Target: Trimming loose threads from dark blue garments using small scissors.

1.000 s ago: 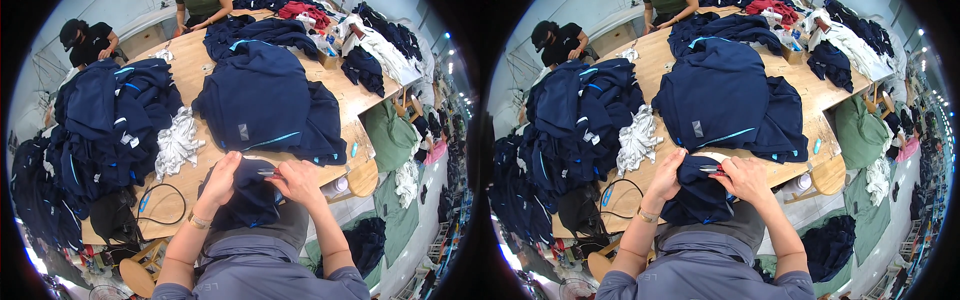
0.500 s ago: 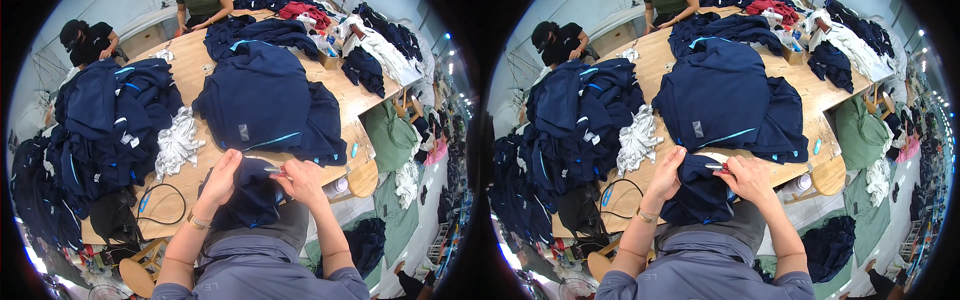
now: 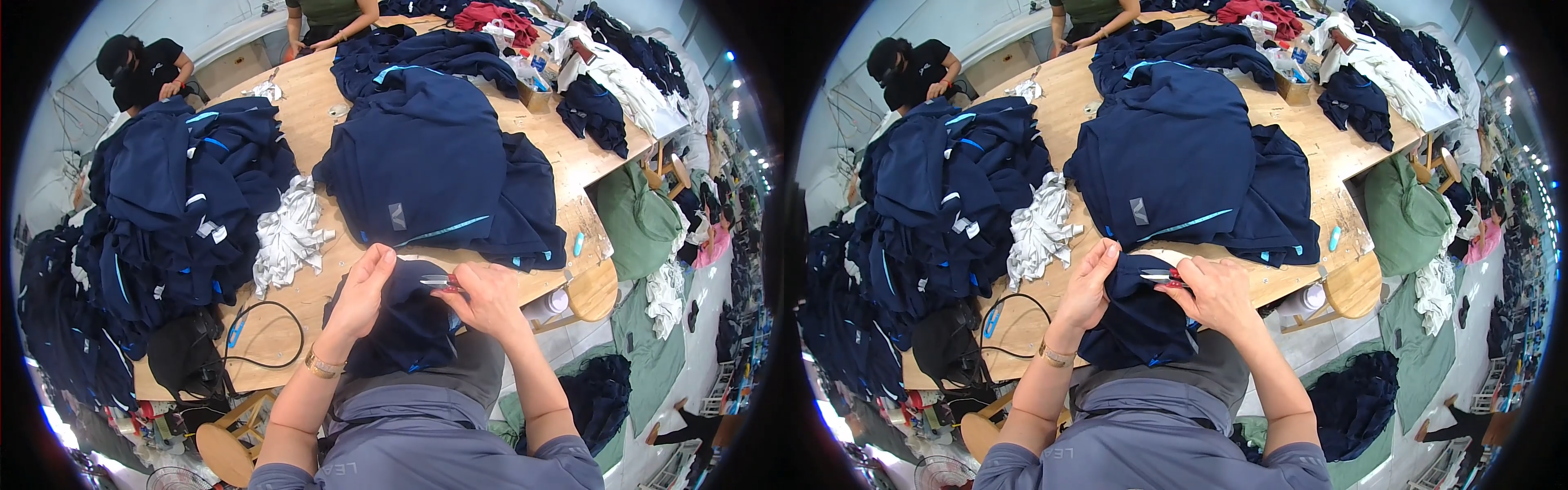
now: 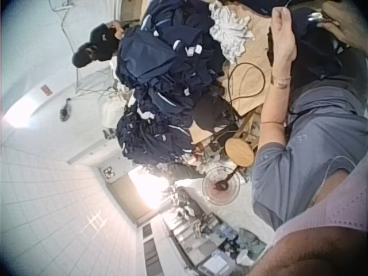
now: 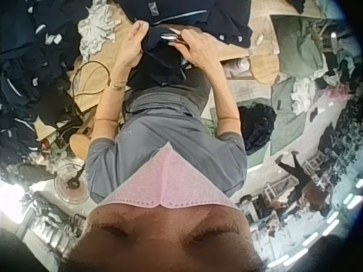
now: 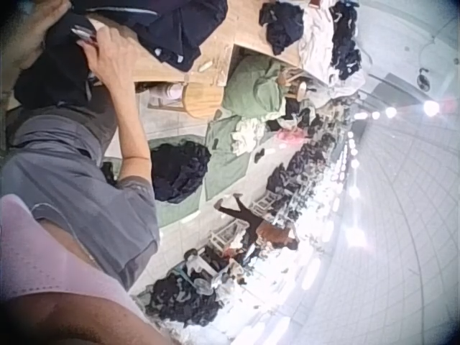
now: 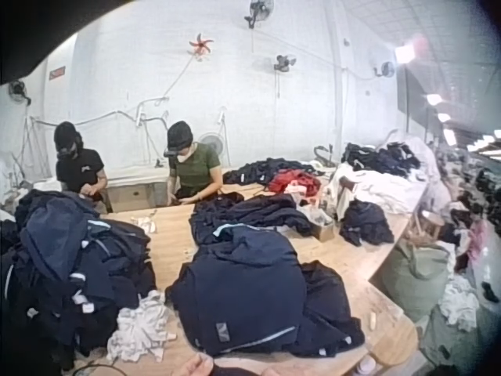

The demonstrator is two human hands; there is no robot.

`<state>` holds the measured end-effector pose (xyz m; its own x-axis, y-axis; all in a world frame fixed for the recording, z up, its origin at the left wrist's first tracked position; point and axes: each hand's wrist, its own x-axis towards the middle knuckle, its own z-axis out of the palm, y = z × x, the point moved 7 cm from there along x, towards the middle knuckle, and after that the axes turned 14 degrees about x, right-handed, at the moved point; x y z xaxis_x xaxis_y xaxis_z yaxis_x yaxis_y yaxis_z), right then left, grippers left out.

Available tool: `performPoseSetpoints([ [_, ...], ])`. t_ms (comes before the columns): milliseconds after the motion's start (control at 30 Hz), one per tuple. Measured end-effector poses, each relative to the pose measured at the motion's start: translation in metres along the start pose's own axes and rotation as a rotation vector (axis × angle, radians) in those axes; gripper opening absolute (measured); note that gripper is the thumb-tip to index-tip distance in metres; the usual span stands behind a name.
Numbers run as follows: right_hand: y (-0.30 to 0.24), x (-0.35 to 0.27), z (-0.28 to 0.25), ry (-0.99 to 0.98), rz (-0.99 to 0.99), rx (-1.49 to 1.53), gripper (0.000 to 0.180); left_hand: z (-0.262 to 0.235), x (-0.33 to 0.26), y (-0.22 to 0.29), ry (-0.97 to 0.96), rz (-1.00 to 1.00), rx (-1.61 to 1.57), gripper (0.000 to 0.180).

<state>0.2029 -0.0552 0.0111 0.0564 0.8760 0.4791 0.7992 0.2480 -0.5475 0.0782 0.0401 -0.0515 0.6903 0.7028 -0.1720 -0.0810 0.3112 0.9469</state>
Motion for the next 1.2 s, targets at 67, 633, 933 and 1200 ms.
performPoseSetpoints([
  [67,-0.001,0.0,0.0,-0.009,-0.012,-0.012,0.032,0.001,-0.001,0.003,0.01,0.008,0.03,0.017],
  [633,0.002,-0.003,-0.003,-0.017,-0.021,0.0,0.031,0.003,-0.002,0.013,-0.002,0.053,0.139,0.019],
  [933,-0.002,0.001,-0.003,-0.049,-0.053,-0.044,0.031,0.004,-0.002,0.017,-0.001,0.127,0.333,0.019],
  [1200,0.0,-0.001,-0.008,-0.028,-0.076,-0.096,0.034,0.003,-0.002,0.017,0.003,0.079,0.207,0.018],
])
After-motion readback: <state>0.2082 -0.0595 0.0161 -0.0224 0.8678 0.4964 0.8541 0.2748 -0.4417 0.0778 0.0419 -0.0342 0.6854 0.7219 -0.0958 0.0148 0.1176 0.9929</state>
